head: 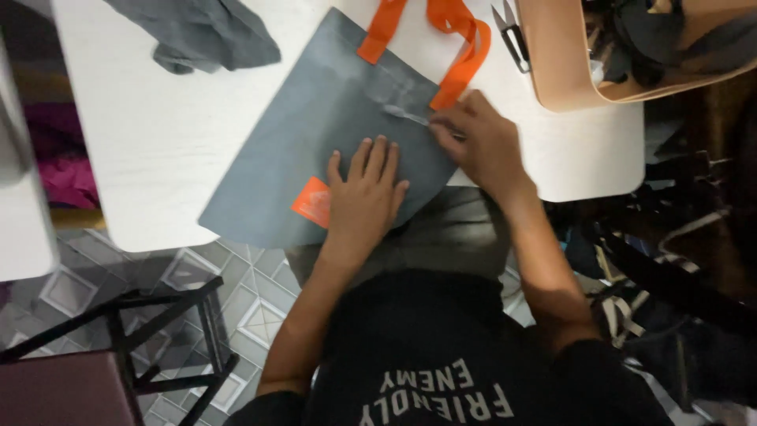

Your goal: Applying adhesive to a grey tote bag and attaching orange handles/straps.

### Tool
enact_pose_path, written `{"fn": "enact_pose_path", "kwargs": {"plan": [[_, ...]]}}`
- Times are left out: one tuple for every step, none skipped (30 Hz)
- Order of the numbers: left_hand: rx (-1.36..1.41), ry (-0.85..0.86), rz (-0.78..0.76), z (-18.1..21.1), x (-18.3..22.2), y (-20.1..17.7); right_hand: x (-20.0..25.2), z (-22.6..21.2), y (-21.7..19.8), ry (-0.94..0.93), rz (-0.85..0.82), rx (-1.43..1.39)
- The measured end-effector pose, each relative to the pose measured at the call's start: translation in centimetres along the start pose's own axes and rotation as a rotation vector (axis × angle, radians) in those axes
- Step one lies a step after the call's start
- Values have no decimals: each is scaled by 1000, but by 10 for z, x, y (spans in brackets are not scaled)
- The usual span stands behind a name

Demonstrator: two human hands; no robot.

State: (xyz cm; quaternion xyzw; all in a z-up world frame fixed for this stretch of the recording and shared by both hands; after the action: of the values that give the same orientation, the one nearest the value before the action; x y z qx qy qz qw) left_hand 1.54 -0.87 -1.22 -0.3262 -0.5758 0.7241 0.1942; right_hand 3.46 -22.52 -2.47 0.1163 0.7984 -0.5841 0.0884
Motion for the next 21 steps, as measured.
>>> {"fn": "enact_pose_path", "kwargs": {"plan": [[-16, 2, 6, 1, 1, 3, 0, 9, -5, -4, 14, -9], [19, -10, -21, 2, 2, 6, -1, 19, -9, 61, 7, -33], [53, -22, -41, 2, 0, 10, -4, 30, -14, 122, 5, -55], [36, -19, -27, 1, -1, 6, -3, 20, -19, 113, 24, -61], [25, -14, -31, 2, -1, 3, 1, 13, -24, 99, -15, -53], [14, -10, -36, 4, -1, 1, 6, 6, -28, 85, -54, -44], [2, -9, -26, 4, -1, 1, 8, 13, -28, 78, -40, -48], [0, -13, -30, 5, -2, 2, 9, 21, -27, 118, -47, -86], [1, -17, -31, 7, -3, 3, 11, 31, -27, 158, -54, -120], [-8, -16, -18, 6, -3, 3, 11, 29, -28, 149, -40, -121], [3, -16, -15, 6, -3, 4, 11, 27, -28, 164, -43, -132], [15, -16, -12, 6, -3, 5, 11, 26, -29, 178, -46, -144], [1, -14, 9, 5, -7, 7, 7, 20, -33, 163, -24, -145], [4, -7, 8, 3, -10, 8, 4, 14, -37, 159, -44, -176], [25, -5, -22, 8, -2, 6, 13, 4, -43, 172, -93, -208], [27, -8, -30, 6, -3, 6, 11, 11, -38, 175, -100, -211], [7, -11, -22, 6, -3, 7, 10, 20, -33, 209, -81, -209], [-13, -13, -13, 6, -3, 8, 9, 29, -28, 244, -63, -207], [-6, -14, -18, 4, -2, 8, 9, 20, -33, 247, -69, -204], [9, -12, -13, 2, -2, 9, 9, 11, -37, 214, -108, -248], [37, -6, -11, 4, -1, 11, 12, 3, -44, 188, -152, -283]]}}
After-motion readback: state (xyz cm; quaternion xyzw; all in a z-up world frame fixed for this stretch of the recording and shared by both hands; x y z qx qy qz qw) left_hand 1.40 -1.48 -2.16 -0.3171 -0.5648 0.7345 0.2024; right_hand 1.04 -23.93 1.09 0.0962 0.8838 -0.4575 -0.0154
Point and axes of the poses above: each hand's wrist, its own x-axis away from the middle knuckle, its own y-axis out of the palm, z = x × y, the point moved 2 cm from there along -x, towards the middle knuckle, and after that the axes turned 7 degrees about y, right-handed, at the moved point
